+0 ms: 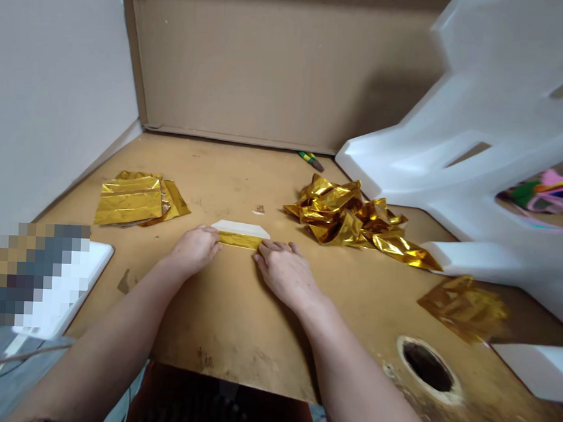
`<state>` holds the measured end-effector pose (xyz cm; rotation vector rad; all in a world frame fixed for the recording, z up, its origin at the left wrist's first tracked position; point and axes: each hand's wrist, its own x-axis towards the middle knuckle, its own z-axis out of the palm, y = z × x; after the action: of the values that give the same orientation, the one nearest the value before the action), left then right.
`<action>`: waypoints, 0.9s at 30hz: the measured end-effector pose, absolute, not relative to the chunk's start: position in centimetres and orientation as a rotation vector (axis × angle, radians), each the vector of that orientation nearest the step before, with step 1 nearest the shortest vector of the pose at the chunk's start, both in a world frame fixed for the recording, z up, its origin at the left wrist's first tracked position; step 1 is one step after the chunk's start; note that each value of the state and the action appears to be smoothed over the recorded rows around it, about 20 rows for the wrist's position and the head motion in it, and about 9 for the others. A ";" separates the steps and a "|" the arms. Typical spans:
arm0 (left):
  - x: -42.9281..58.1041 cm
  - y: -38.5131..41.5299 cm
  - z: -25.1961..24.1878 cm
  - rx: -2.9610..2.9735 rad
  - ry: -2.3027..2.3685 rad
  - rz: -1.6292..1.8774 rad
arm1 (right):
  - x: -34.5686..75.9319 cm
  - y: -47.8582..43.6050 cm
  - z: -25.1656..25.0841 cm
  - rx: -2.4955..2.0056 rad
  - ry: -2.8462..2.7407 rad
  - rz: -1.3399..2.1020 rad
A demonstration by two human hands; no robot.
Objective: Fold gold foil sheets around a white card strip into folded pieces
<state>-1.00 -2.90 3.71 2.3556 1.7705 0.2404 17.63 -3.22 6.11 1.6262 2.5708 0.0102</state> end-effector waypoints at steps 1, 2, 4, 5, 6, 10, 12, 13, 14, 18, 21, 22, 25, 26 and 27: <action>-0.7 -2.9 4.0 2.356 1.797 0.220 | 17.4 -3.3 6.1 1.618 2.566 0.036; -0.4 -2.8 4.4 2.362 1.819 0.192 | 17.2 -3.3 6.2 1.606 2.560 0.061; 0.2 -2.6 4.9 2.374 1.871 0.119 | 16.8 -3.3 6.2 1.584 2.546 0.102; 0.5 -2.5 5.0 2.393 1.870 0.101 | 16.7 -3.2 6.3 1.575 2.536 0.115; 0.6 -2.3 5.1 2.412 1.864 0.090 | 16.6 -3.1 6.4 1.566 2.525 0.122; 0.7 -1.6 5.0 2.488 1.834 0.067 | 16.5 -2.3 7.0 1.512 2.507 0.122; 0.6 -1.3 4.8 2.523 1.821 0.061 | 16.6 -2.0 7.3 1.491 2.510 0.107; 0.5 -1.2 4.6 2.537 1.815 0.064 | 16.6 -1.9 7.3 1.489 2.511 0.101; 0.5 -1.1 4.5 2.547 1.812 0.070 | 16.7 -1.8 7.3 1.492 2.512 0.097; 0.6 -1.1 3.7 2.577 1.844 0.139 | 16.6 -1.7 7.0 1.528 2.528 0.095; 0.8 -1.4 3.3 2.583 1.850 0.158 | 15.9 -1.8 6.9 1.523 2.600 0.070; 0.8 -1.6 3.4 2.581 1.843 0.148 | 15.5 -1.9 6.8 1.503 2.638 0.052; 0.9 -2.1 3.6 2.568 1.823 0.093 | 14.3 -2.3 6.7 1.424 2.698 -0.019; 0.8 -2.3 3.7 2.568 1.818 0.081 | 14.1 -2.4 6.6 1.398 2.697 -0.040; 0.7 -2.4 3.7 2.573 1.810 0.077 | 13.9 -2.6 6.4 1.379 2.694 -0.055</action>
<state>0.69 -2.43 3.71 2.5726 1.8104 0.0768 13.89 -2.58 6.44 1.3790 2.6943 -0.0547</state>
